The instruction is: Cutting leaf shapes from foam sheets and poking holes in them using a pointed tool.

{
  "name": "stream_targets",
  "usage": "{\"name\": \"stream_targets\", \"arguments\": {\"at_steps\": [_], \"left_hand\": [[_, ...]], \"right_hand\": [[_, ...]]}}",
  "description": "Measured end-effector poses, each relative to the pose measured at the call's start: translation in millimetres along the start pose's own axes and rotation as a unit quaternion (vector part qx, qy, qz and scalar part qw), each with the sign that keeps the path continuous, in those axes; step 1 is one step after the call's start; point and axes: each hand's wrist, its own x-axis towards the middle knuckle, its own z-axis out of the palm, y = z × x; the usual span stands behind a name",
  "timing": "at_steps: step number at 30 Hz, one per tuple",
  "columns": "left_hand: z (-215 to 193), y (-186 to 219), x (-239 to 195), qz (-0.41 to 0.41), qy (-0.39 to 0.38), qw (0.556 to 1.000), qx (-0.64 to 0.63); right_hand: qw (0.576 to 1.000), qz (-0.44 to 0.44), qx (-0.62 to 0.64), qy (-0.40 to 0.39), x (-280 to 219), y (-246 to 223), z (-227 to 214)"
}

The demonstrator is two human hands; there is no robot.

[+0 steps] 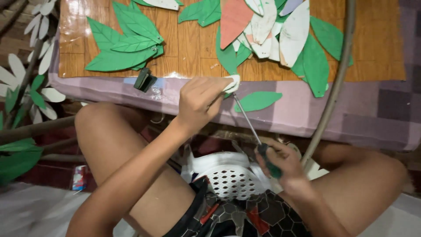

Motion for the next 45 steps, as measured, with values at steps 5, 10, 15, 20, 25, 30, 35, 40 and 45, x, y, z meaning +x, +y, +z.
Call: {"name": "stream_targets", "arguments": {"at_steps": [5, 10, 15, 20, 25, 30, 35, 40, 45], "left_hand": [[4, 1, 6, 0.025, 0.005, 1.000, 0.019], [10, 20, 11, -0.022, 0.067, 0.995, 0.074], [25, 28, 10, -0.045, 0.140, 0.986, 0.077], [27, 9, 2, -0.018, 0.117, 0.991, 0.059], [9, 13, 5, -0.002, 0.025, 0.999, -0.021], [8, 24, 16, -0.016, 0.054, 0.997, 0.059], [16, 26, 10, -0.016, 0.066, 0.993, 0.095], [12, 19, 8, -0.010, 0.052, 0.995, 0.084], [2, 23, 9, 0.012, 0.030, 0.999, -0.002]], "right_hand": [[0.930, 0.088, 0.286, -0.211, -1, -10, -1], [0.960, -0.100, -0.235, 0.115, -13, -28, 31], [0.898, -0.237, -0.298, 0.222, -4, 2, 22], [0.979, -0.152, -0.115, 0.073, -2, -1, 8], [0.909, 0.127, 0.319, -0.234, -6, -3, -6], [0.984, -0.068, -0.164, 0.026, -12, -35, 20], [0.882, -0.193, -0.371, 0.217, -7, -12, 33], [0.946, -0.064, -0.281, 0.145, -5, -16, 21], [0.905, 0.105, 0.301, -0.282, 5, -2, -15]]}}
